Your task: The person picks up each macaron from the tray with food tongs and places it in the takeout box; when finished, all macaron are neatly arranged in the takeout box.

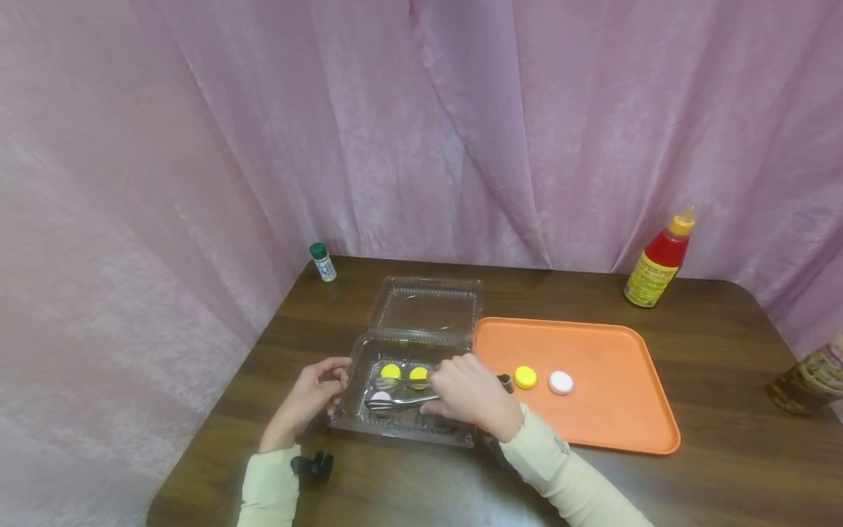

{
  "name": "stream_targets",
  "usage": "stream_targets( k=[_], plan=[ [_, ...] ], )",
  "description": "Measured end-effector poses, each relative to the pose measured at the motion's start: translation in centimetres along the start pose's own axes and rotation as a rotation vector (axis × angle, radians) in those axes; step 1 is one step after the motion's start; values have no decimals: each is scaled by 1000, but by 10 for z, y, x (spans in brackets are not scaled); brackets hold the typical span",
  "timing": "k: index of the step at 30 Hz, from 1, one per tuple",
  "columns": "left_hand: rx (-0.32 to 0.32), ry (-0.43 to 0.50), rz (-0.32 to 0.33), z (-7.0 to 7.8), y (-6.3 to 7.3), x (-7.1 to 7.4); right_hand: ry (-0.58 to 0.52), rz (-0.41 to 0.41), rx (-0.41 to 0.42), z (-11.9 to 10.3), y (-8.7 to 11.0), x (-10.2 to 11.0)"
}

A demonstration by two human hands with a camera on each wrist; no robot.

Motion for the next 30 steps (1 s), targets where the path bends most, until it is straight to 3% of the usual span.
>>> stream_targets(
  k=[8, 22, 30],
  plan=[
    [4, -6, -11, 1, 0, -1, 16, 9, -3, -1, 1, -1],
    [12, 1, 9, -3, 1, 3, -38, -2, -85, 11, 7, 20],
    [11, -6, 1, -3, 1, 1, -50, 54, -99, 24, 16, 31]
  ],
)
Point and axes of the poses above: each hand's wrist, its own y-axis away from the middle knuckle, its own x-axis out of the back of the hand, z = x × y, the point moved 5 cm from there along -y, towards the middle knuckle, and after that the axes turned 14 degrees about -x, right-handed, at the moved point
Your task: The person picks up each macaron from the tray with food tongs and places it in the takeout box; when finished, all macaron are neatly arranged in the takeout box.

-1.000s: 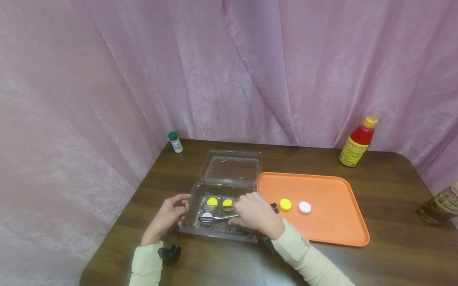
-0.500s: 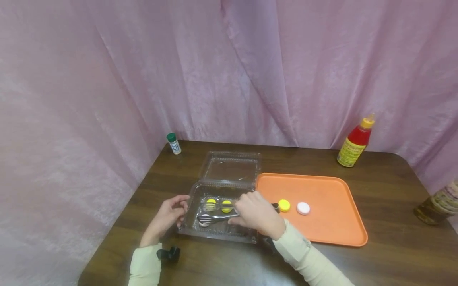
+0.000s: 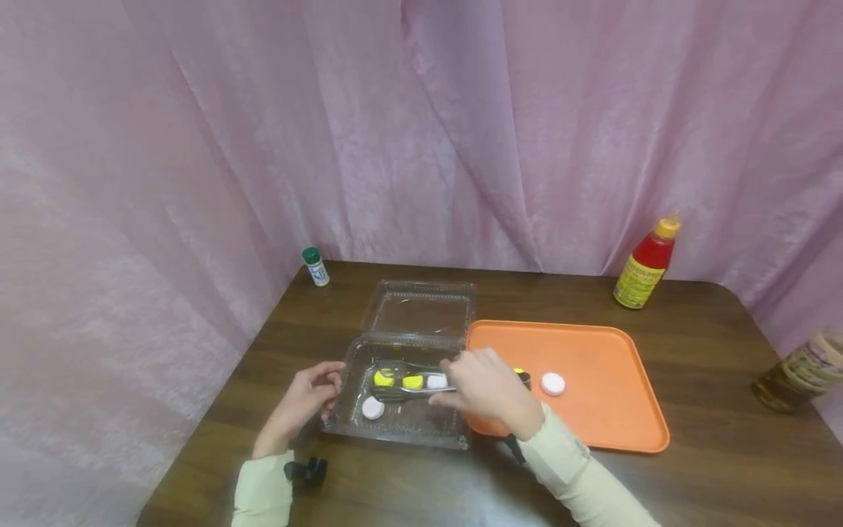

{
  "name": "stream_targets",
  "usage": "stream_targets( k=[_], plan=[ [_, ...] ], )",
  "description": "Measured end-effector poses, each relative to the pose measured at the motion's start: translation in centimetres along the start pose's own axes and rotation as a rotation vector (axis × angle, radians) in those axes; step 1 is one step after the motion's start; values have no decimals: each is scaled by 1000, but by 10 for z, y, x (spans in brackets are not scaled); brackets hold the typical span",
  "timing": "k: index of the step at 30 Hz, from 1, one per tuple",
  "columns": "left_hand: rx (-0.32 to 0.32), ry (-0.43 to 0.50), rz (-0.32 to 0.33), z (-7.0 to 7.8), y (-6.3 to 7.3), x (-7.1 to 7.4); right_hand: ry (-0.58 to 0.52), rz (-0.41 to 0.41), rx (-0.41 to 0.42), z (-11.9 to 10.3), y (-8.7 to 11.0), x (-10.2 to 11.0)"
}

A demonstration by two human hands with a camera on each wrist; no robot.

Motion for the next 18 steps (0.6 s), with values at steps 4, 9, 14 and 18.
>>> stream_targets(
  k=[4, 9, 14, 18],
  plan=[
    [3, -7, 2, 0, 2, 2, -22, 32, -16, 8, 5, 5],
    [-1, -16, 9, 0, 2, 4, -34, 79, -34, 17, 12, 6],
    [-9, -3, 5, 2, 1, 3, -32, 105, -71, 28, 22, 10],
    [3, 3, 2, 1, 1, 1, -19, 101, -113, 38, 33, 16]
  ],
)
Point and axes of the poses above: each hand's wrist, its own y-axis away from the middle knuckle, its own x-axis out of the back of the hand, z = x × y, the point moved 5 cm from there along -y, towards the middle knuckle, and after that the axes turned 14 degrees about -x, right-handed, at the moved point
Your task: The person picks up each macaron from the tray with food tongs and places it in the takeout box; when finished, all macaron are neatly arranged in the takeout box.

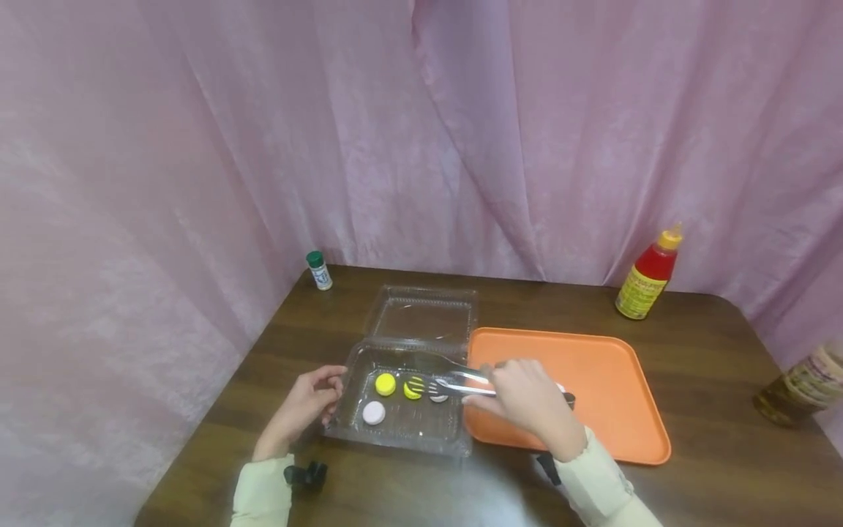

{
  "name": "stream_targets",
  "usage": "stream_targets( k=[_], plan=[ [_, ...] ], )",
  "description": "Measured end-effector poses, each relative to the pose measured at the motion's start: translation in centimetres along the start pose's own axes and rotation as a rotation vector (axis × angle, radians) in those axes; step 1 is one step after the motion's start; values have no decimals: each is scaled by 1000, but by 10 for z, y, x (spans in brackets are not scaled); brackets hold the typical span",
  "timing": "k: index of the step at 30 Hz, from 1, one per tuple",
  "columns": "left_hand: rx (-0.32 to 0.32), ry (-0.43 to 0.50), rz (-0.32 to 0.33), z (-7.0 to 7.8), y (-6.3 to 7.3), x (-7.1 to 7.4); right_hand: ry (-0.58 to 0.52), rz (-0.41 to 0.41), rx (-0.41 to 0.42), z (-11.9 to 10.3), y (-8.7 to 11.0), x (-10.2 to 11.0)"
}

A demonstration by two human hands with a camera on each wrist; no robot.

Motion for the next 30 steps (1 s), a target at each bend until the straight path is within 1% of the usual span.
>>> stream_targets(
  k=[4, 9, 15, 20, 23, 27, 30],
  plan=[
    [13, -10, 7, -1, 1, -1, 12, 4, -48, 11, 10, 6],
    [3, -15, -1, 0, 0, -2, 24, 21, -93, 24, 20, 15],
    [21, -11, 11, -2, 0, -1, 52, 40, -141, 38, 32, 21],
    [18, -5, 0, -2, 1, -1, 66, 60, -190, 50, 44, 26],
    [11, 3, -7, -1, 0, -1, 76, 39, -229, 56, 49, 29],
    [10, 3, -3, 1, 0, -1, 100, 61, -239, 64, 58, 34],
    [14, 0, -2, 0, 0, -1, 121, 116, -224, 71, 66, 37]
  ],
)
Point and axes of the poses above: each hand's wrist, its own y-axis away from the middle knuckle, its own x-axis out of the back of the hand, z = x × y, the point moved 5 cm from there along -y, towards the middle knuckle, and after that the axes turned 14 degrees about -x, right-handed, at the moved point
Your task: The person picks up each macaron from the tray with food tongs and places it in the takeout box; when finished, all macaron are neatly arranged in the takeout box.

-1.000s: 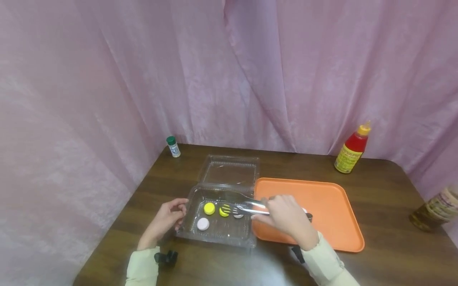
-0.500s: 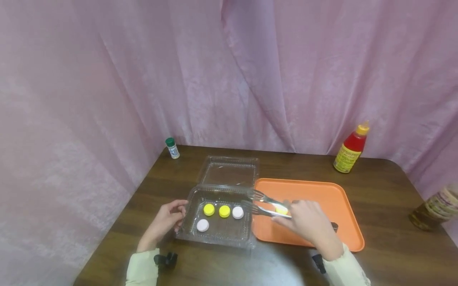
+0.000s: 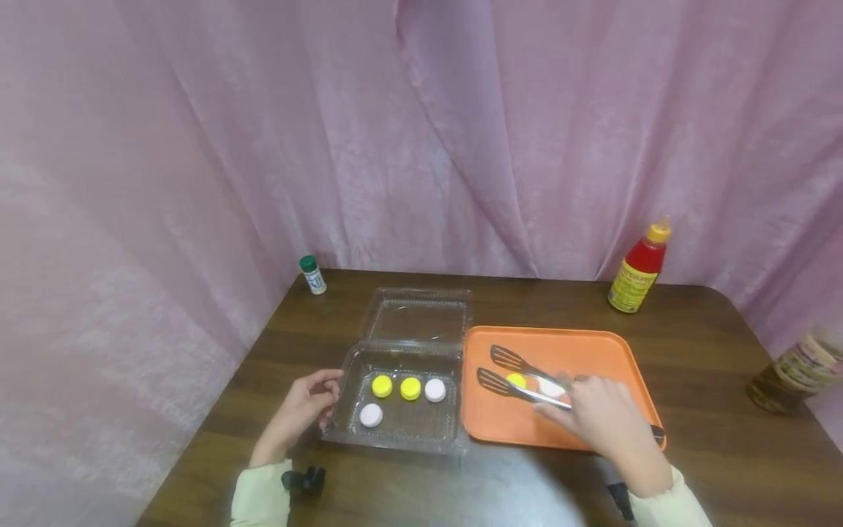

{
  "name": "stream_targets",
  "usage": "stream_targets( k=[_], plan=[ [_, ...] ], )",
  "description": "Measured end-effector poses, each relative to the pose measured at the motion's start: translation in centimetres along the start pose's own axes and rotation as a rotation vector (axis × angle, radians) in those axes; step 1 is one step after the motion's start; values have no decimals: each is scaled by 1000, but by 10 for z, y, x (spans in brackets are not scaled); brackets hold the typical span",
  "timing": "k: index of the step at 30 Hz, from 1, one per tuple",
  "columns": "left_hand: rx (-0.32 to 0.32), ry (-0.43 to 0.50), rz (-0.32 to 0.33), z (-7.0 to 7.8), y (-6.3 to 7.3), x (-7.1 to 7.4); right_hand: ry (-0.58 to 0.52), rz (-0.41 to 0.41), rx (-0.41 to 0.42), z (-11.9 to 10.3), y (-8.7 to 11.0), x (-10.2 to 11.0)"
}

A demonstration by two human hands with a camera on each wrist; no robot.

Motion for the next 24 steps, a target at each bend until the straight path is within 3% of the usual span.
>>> stream_targets(
  k=[7, 14, 24],
  plan=[
    [-5, -21, 6, -1, 1, 1, 48, -1, -54, 20, 12, 3],
    [-1, -8, 2, -1, 1, 0, 78, -152, -180, 39, 26, 2],
    [0, -22, 10, -2, 0, 0, 77, -211, -262, 60, 36, 3]
  ],
)
Point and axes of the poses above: each hand's wrist, its own y-axis away from the middle knuckle, its own x-axis out of the back of the hand, z = x × y, the point moved 5 cm from there along -y, towards the middle knuckle, and after that the axes turned 14 degrees about -x, right-handed, at the moved point
